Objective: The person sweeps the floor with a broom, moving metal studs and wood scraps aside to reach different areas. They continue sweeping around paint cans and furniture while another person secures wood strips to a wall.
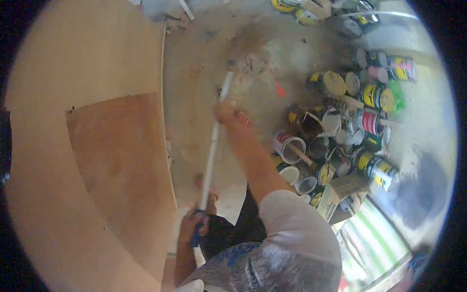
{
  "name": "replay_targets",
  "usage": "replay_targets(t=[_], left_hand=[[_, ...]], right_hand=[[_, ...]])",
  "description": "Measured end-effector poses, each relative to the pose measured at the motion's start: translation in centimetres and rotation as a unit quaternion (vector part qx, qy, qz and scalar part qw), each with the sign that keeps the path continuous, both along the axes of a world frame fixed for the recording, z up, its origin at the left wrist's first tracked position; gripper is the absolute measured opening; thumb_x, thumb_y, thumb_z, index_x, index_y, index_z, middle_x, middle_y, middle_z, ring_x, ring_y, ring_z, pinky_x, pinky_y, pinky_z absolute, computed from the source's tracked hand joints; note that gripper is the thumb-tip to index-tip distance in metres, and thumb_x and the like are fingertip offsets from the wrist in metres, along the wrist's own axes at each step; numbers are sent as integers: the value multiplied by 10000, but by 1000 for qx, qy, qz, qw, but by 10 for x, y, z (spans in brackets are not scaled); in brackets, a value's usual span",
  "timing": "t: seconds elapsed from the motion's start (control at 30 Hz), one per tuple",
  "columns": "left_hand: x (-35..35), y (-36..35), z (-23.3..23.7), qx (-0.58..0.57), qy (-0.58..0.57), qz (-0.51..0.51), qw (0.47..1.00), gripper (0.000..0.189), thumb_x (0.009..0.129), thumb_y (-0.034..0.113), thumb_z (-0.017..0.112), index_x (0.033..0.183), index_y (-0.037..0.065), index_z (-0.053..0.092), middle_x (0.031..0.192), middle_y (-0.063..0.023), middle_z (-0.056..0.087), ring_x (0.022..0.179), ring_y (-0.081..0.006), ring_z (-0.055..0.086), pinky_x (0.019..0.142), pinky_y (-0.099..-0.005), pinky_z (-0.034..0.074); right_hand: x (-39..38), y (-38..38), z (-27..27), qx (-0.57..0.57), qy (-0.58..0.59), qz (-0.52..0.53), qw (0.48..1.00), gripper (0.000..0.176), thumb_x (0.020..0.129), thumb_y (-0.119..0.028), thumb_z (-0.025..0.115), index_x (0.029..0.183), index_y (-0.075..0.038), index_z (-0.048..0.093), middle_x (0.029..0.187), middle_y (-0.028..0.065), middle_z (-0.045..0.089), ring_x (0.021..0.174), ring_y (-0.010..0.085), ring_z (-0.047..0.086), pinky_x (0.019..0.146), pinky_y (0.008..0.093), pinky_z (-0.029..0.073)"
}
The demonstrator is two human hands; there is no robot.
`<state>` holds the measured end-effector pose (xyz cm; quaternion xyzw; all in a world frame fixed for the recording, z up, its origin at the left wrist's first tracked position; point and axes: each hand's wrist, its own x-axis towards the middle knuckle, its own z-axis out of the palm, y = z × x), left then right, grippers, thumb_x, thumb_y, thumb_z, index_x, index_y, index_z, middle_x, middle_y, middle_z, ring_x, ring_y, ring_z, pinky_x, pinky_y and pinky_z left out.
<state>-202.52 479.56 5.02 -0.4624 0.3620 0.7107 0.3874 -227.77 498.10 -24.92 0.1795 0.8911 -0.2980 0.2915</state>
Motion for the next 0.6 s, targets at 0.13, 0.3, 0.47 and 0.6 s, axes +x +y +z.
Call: replay_targets(t=[0.13, 0.3, 0.47, 0.6], left_hand=[[-88, -22, 27, -115, 30, 47, 992, 223, 786, 106, 575, 954, 2, 472, 656, -79, 519, 421, -114, 445, 374, -254, 374], [-149, 38, 49, -132, 103, 31, 985, 233, 793, 133, 589, 947, -1, 479, 674, -82, 539, 440, -121, 477, 389, -251, 397], [-143, 147, 53, 128, 299, -99, 940, 585, 799, 248, 611, 1285, 23, 376, 885, -123, 599, 759, -161, 582, 666, -274, 473], [-155, 214, 92, 4, 451, -255, 855, 774, 787, 396, 601, 1345, -8, 247, 1015, -180, 581, 886, -228, 582, 787, -308, 455]], right_hand=[[-113, -84, 54, -173, 79, -150, 970, 407, 784, -129, 526, 1147, -20, 376, 833, 182, 548, 759, 300, 586, 619, 418, 483], [-216, -84, 122, -352, 24, -110, 929, 406, 814, -200, 567, 1135, -48, 370, 811, 120, 520, 693, 211, 562, 559, 379, 488], [-179, 25, 241, -276, 28, -72, 958, 499, 812, -232, 591, 1219, -52, 366, 944, 75, 531, 751, 170, 540, 663, 329, 470], [-166, 199, 322, 18, 47, 363, 930, 272, 868, -233, 486, 1078, -67, 534, 851, 127, 588, 698, 217, 569, 626, 349, 458]])
